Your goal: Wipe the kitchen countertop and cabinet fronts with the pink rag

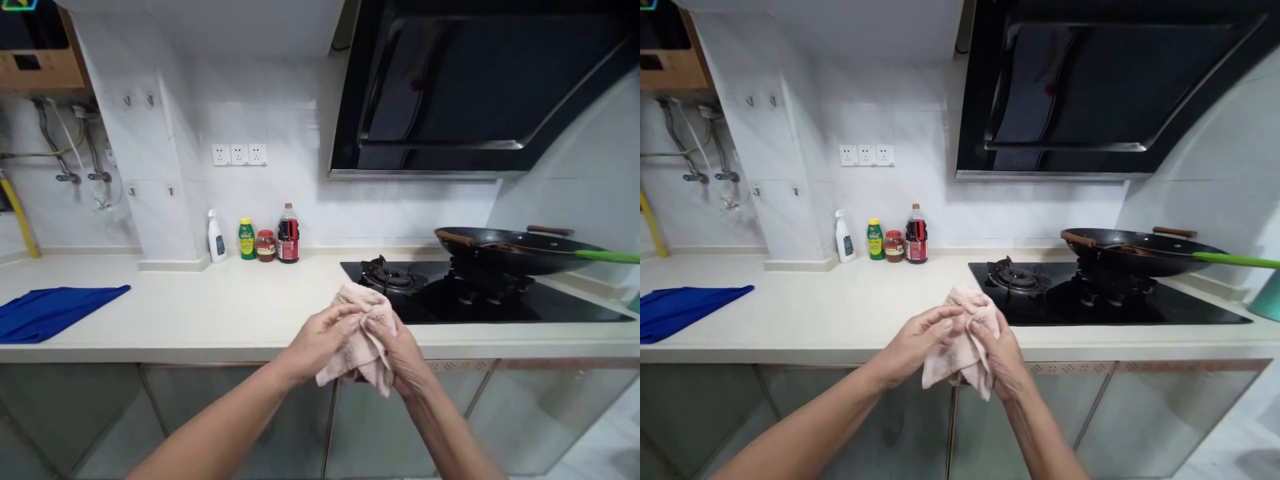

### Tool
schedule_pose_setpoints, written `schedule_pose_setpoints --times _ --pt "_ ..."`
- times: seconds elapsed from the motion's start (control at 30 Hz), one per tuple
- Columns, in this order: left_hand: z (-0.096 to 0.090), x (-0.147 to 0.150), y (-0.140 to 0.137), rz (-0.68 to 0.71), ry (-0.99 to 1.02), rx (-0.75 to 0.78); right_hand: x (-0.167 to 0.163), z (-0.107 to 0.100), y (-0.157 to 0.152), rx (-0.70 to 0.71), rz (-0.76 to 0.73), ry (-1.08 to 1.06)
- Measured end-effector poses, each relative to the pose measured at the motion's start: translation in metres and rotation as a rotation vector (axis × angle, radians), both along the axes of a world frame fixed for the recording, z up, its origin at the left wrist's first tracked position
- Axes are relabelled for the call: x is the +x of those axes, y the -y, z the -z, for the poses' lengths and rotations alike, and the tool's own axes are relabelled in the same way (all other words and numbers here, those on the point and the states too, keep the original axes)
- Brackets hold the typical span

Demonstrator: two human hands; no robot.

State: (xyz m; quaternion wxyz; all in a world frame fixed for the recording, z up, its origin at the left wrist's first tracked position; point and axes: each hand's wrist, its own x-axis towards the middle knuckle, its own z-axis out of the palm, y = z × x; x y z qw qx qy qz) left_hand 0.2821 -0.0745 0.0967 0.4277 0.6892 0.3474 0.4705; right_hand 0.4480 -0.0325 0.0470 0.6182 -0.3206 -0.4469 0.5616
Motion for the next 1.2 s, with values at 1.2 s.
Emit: schedule_pose_setpoints --times 1.2 --pt "0.101 -0.269 -0.051 -0.619 -1.261 0.515 -0.063 0.048 -0.338 0.204 0.183 1.881"
